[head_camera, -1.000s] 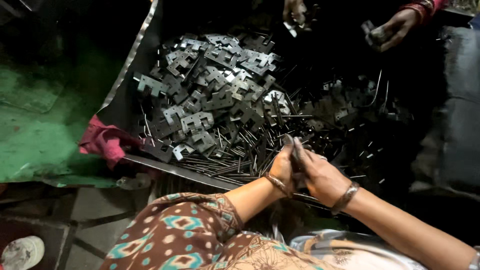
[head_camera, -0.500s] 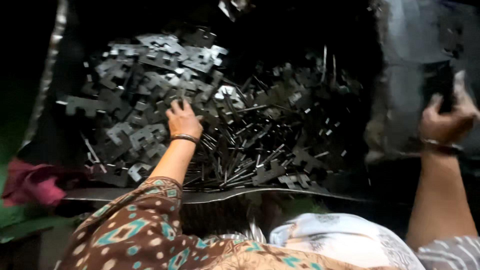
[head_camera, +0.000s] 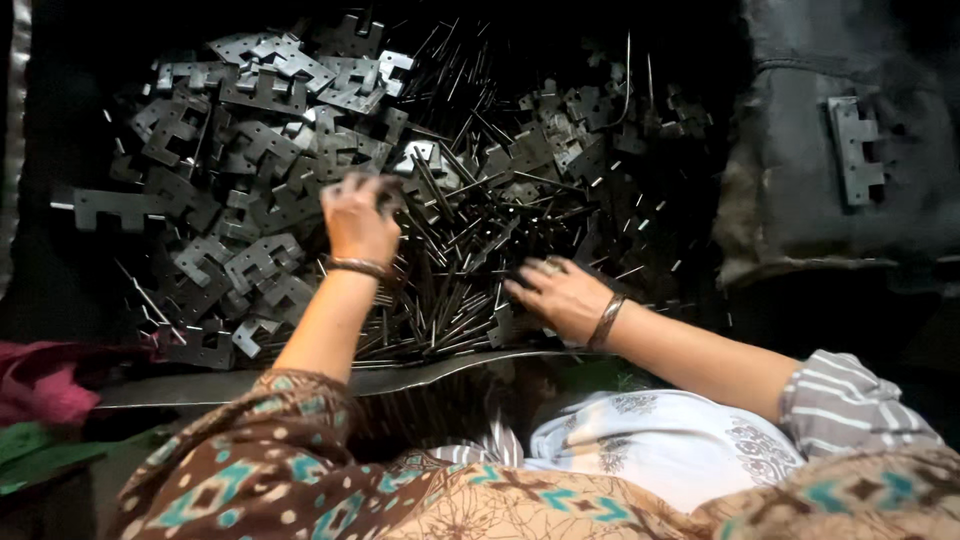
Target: The person picks up metal brackets and pins from a large bin and sorts them into a smaller container.
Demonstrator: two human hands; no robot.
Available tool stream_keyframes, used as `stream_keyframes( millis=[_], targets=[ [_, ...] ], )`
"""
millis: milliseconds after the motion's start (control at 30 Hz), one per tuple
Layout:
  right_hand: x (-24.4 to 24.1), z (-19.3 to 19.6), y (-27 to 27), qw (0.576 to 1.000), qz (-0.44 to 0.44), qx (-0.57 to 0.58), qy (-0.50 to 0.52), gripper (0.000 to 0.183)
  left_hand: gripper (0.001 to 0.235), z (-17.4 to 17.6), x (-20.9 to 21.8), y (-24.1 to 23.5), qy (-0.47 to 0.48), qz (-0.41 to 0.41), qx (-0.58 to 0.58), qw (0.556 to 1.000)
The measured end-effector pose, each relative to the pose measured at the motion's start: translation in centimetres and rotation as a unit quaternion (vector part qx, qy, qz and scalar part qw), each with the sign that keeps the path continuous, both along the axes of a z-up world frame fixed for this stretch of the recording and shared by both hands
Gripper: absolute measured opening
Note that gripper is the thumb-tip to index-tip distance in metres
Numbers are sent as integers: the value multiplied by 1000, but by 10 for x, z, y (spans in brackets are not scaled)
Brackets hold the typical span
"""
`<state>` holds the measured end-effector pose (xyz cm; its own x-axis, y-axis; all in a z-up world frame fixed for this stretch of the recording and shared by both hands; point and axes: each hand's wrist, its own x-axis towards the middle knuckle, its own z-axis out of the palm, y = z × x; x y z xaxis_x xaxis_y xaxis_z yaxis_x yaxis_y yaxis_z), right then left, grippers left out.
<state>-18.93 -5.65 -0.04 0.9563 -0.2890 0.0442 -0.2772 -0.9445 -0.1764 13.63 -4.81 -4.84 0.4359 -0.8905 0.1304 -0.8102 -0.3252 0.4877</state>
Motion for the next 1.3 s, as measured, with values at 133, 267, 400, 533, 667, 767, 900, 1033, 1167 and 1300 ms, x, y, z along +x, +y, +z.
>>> stream_keyframes(
  millis=[133, 267, 400, 533, 667, 767, 900, 1033, 1167, 1300],
  targets=[
    [-17, -22, 6, 986, -22, 74, 151, 62, 38, 0, -16, 25, 48, -181, -123, 975],
    [-31, -32, 3, 980, -57, 188, -31, 50, 27, 11, -13, 37, 506, -169, -264, 804],
    [-44, -29, -12, 927, -194, 301, -111, 36, 12, 57, 9, 41, 834, -67, -256, 483],
    [-62, -16, -30, 927, -246, 262, -110, 27, 41, 76, 30, 31, 852, -110, -225, 460],
    [-67, -17, -32, 939, -206, 255, -104, 32, 50, 55, 1, 20, 735, -136, 39, 663],
    [-69, -21, -30, 951, -197, 231, -55, 36, 67, 44, -26, 23, 147, -244, 184, 941],
    [-70, -29, -26, 949, -185, 252, -41, 41, 108, 50, -47, 24, 108, -139, 187, 966],
    [-65, -36, -22, 956, -186, 229, -8, 48, 98, 36, -80, 36, -51, -135, 220, 965],
    [-59, -29, -15, 928, -204, 304, -73, 48, 85, 22, -93, 32, -51, -114, 233, 964],
    [-72, 0, -42, 720, -408, 542, -143, 46, 85, 25, -89, 25, -14, -97, 252, 963]
  ],
)
